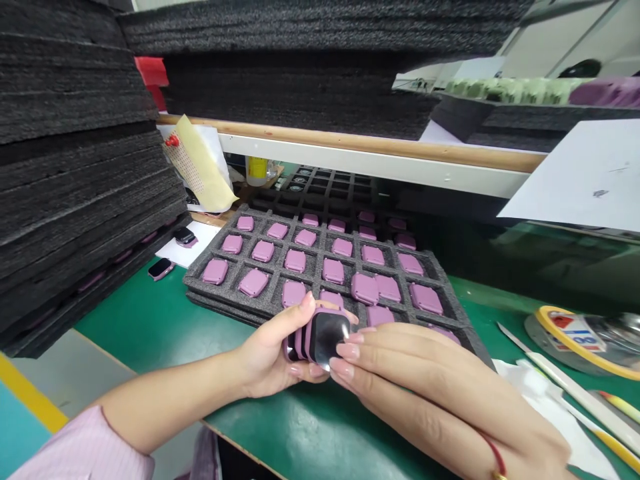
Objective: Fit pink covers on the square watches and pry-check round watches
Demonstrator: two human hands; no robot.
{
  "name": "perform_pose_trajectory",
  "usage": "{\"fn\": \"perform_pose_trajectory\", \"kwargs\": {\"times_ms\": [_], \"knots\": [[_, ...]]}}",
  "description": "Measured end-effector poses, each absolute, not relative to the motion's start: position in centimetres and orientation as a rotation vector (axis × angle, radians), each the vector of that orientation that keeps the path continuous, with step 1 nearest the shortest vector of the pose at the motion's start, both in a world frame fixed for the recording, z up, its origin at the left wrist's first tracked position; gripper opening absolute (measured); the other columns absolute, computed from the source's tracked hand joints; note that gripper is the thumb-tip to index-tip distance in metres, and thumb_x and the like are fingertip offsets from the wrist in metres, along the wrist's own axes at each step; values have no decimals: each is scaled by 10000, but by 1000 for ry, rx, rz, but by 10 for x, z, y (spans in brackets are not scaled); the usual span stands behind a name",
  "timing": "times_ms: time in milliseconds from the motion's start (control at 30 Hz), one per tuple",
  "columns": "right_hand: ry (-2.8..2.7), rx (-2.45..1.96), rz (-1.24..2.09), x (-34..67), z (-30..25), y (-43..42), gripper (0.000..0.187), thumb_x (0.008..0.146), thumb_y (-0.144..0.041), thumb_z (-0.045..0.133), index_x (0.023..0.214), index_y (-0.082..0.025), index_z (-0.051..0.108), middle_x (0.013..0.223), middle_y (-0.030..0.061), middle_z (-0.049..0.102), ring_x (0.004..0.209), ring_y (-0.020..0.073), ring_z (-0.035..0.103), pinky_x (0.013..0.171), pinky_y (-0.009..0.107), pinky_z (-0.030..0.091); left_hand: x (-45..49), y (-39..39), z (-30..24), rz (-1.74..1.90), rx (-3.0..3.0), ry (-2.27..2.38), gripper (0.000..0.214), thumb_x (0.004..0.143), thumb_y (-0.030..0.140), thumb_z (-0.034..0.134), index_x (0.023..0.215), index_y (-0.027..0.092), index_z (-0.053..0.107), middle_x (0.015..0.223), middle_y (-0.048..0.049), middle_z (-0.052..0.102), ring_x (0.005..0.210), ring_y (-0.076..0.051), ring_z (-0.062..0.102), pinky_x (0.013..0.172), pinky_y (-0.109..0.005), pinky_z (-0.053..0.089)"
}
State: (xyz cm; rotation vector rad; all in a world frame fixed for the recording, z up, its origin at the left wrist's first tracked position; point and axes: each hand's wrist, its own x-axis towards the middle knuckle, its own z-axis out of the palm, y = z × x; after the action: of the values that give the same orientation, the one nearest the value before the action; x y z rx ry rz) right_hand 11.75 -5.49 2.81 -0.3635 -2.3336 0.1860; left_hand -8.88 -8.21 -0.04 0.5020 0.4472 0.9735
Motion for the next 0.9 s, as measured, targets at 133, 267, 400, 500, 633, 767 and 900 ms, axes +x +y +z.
{"fn": "perform_pose_trajectory", "kwargs": {"times_ms": [133, 267, 400, 500, 633, 767, 900], "knots": [[-2309, -234, 101, 107, 27, -51, 291, 998, -156, 508, 1201, -248, 695, 1045, 20, 784, 983, 193, 728, 878, 322, 598, -88, -83, 0, 989, 527, 465, 508, 775, 609, 749, 944, 140, 651, 690, 6, 569, 390, -11, 355, 355, -155, 134], [-2257, -267, 49, 91, 30, -48, 292, 883, -228, 744, 1159, -199, 653, 890, 32, 758, 783, 193, 679, 719, 364, 559, -86, -84, 0, 1044, 625, 502, 546, 747, 649, 756, 889, 145, 601, 589, 61, 466, 388, -5, 253, 367, -164, 112], [-2246, -474, 333, 83, 24, -49, 505, 880, -374, 746, 1306, -180, 557, 843, 32, 646, 727, 172, 600, 644, 326, 545, -83, -85, -1, 1073, 744, 569, 556, 714, 639, 788, 825, 140, 571, 571, 76, 440, 396, 2, 205, 368, -176, 122], [-2189, -494, 515, 85, 22, -47, 481, 834, -292, 794, 1257, -210, 579, 919, 27, 653, 795, 160, 613, 698, 285, 562, -82, -83, -2, 1092, 686, 583, 518, 748, 609, 780, 844, 131, 602, 516, 83, 428, 376, -3, 215, 358, -169, 131], [-2136, -497, 601, 89, 26, -41, 521, 793, -300, 831, 1250, -263, 582, 1095, 32, 700, 980, 190, 651, 864, 319, 564, -84, -80, -3, 1121, 569, 503, 468, 756, 553, 802, 858, 124, 646, 542, 58, 499, 366, 7, 238, 354, -142, 134], [-2168, -481, 548, 90, 28, -38, 496, 799, -285, 822, 1232, -271, 582, 1108, 39, 722, 1010, 215, 669, 917, 378, 553, -87, -79, -2, 1036, 578, 448, 545, 716, 599, 811, 891, 97, 694, 545, 36, 513, 376, 3, 280, 346, -135, 136], [-2260, -399, 461, 89, 29, -37, 521, 828, -250, 790, 1288, -250, 544, 1168, 69, 721, 1054, 229, 669, 964, 416, 535, -87, -80, -1, 1010, 628, 451, 584, 692, 617, 816, 905, 86, 698, 549, 39, 491, 387, 4, 286, 337, -131, 117]]}}
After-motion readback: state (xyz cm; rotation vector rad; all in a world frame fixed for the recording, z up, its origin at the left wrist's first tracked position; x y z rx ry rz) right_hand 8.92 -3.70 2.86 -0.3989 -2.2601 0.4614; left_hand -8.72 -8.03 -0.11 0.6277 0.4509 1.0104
